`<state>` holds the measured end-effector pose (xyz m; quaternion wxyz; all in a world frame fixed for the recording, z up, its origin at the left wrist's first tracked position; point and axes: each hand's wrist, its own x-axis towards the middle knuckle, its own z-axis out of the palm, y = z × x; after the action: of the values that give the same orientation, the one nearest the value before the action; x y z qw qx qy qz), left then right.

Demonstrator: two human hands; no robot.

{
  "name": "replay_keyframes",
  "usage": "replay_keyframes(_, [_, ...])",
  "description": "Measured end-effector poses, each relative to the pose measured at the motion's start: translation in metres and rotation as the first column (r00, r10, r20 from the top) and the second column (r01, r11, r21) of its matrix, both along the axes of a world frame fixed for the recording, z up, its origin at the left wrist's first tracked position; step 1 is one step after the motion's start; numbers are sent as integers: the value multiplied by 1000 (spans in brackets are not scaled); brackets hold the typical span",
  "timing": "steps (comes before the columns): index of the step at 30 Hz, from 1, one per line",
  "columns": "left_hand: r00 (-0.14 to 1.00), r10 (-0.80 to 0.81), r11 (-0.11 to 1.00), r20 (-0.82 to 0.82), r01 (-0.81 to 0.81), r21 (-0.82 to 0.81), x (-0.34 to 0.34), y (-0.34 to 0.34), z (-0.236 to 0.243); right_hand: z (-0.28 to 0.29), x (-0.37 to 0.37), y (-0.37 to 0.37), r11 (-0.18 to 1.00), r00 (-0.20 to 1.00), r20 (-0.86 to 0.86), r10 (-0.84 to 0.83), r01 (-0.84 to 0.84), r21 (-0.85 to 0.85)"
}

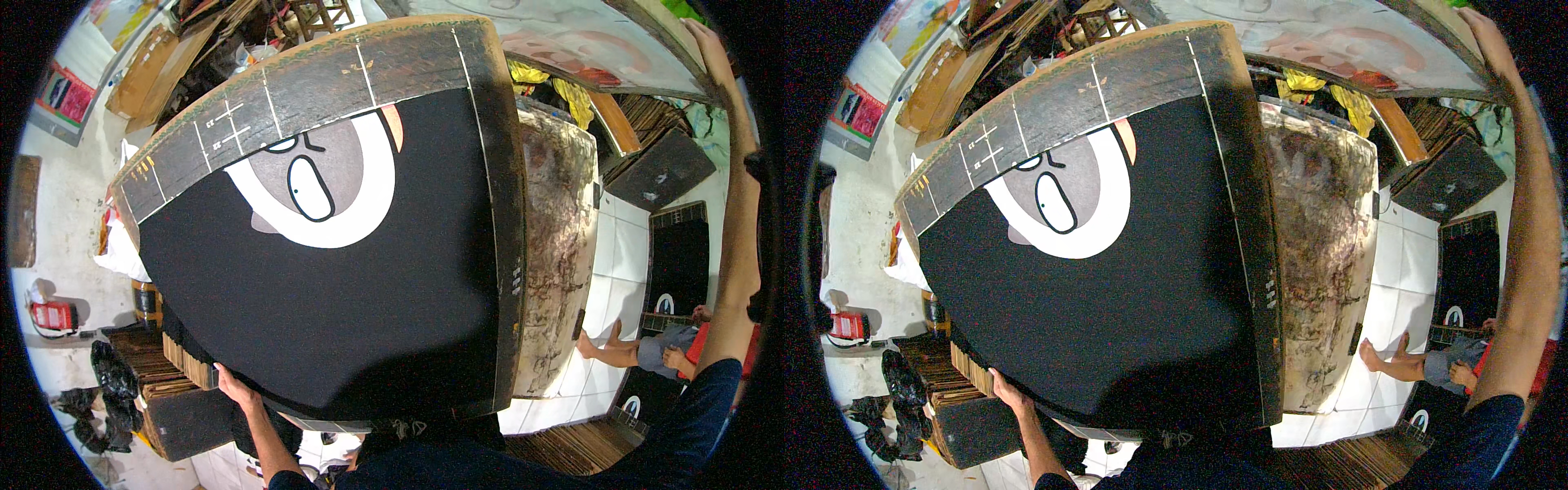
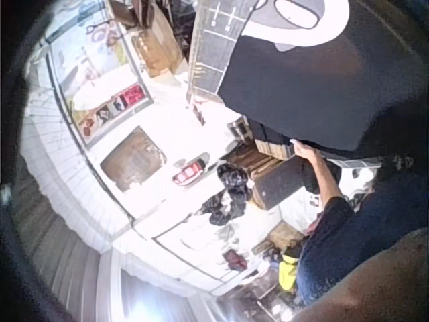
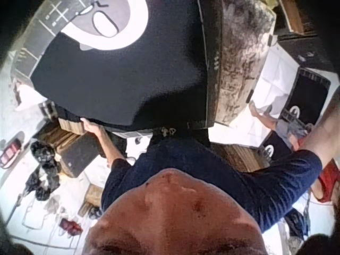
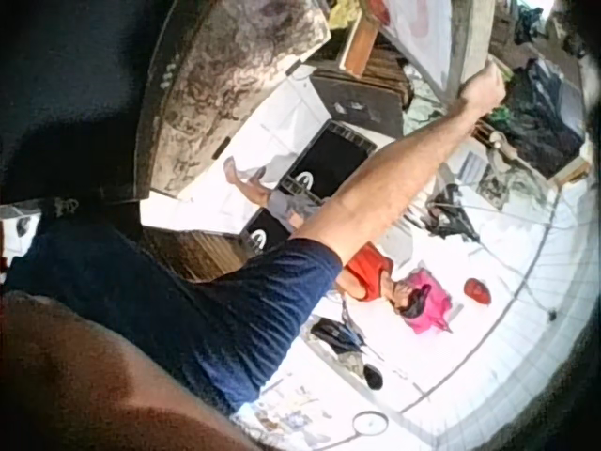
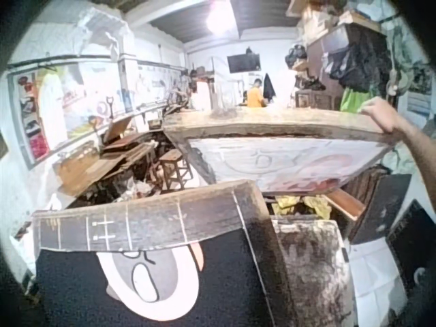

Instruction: The person repeatedly places a screen printing frame over a black mat, rubs the screen with a red squeegee, lifts the frame to reveal a printed logo, and repeats the cycle. The task involves handling the frame and squeegee to transfer ink onto the mat.

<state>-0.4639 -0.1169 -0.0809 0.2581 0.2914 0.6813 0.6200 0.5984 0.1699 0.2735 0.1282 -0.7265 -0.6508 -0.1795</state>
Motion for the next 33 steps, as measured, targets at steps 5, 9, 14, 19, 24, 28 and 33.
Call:
replay_keyframes(5, [1000,-27,1000,-8,27,11,2,2,-1,6,-33,-11,999,996,-85,-31,30,-18])
replay_keyframes(9, [1000,11,1000,-9,-11,15,5,2,2,11,-66,-18,1000,1000,4,-22,22,2])
replay_keyframes(14, [1000,11,1000,-21,-11,-1,11,5,3,11,-46,-11,1000,997,-75,-24,24,-2])
replay_keyframes(19, [998,39,998,-43,-36,56,21,8,-1,10,-16,-1,999,999,-52,6,-4,37])
replay_keyframes(24, [995,74,997,-66,-74,-6,23,8,1,13,-12,-1,1000,999,-45,19,-18,23])
replay_keyframes(28, [994,75,997,-79,-76,-5,26,9,1,14,-11,0,999,1000,11,-11,11,49])
replay_keyframes(33, [991,114,993,-76,-112,28,37,14,0,18,-34,-3,997,1000,-12,21,-20,79])
